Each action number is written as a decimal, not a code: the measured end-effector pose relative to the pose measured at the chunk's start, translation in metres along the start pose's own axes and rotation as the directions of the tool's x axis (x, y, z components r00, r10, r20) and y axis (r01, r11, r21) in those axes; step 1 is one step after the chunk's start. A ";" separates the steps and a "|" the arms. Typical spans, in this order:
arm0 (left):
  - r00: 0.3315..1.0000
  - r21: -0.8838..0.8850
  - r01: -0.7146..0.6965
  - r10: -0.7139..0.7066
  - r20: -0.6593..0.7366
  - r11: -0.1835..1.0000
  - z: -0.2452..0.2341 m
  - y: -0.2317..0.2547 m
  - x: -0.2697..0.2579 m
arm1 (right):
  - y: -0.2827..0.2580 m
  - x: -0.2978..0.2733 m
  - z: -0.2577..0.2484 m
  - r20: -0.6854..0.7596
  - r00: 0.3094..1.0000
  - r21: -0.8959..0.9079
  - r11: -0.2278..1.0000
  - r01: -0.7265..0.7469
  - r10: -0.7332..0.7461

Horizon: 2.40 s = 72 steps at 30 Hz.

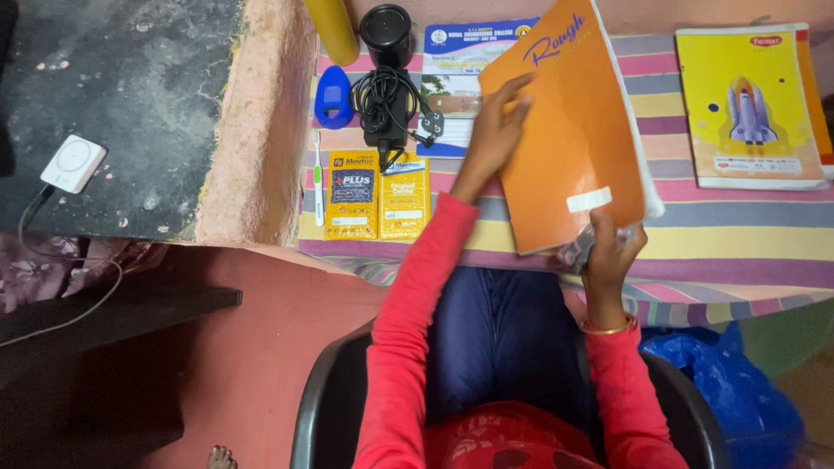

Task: The person wipes the surfaces of several items on a table using a small cloth. They clean a black container, a blue plastic case, a power adapter, a toothbrush, two yellow boxes, and multiple books and notebooks, placing each item back on the table after wiping.

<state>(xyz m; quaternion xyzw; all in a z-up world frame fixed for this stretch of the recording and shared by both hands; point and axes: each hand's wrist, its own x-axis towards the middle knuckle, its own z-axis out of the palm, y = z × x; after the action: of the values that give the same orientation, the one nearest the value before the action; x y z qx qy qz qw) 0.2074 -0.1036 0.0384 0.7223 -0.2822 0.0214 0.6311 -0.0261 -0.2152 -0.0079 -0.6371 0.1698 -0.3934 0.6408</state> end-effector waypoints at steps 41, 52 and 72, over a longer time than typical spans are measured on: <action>0.937 0.597 0.348 -0.284 -0.203 0.723 -0.085 -0.079 0.012 | 0.149 0.045 0.194 0.135 0.879 0.378 0.796 -0.472 0.458; 0.950 0.725 0.311 -0.224 -0.218 0.615 -0.067 -0.123 0.009 | 0.106 0.077 0.132 0.166 0.734 -0.043 0.749 -0.662 0.658; 0.956 0.196 -0.061 0.001 0.292 0.979 0.315 -0.142 0.035 | 0.105 0.029 -0.087 -0.138 0.986 -0.278 0.959 0.049 -0.091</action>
<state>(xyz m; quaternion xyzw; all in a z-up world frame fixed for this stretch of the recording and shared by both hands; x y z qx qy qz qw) 0.1962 -0.4019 -0.1396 0.7736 -0.3794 -0.0465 0.5055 -0.0401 -0.3081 -0.1109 -0.6941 0.2472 -0.4351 0.5176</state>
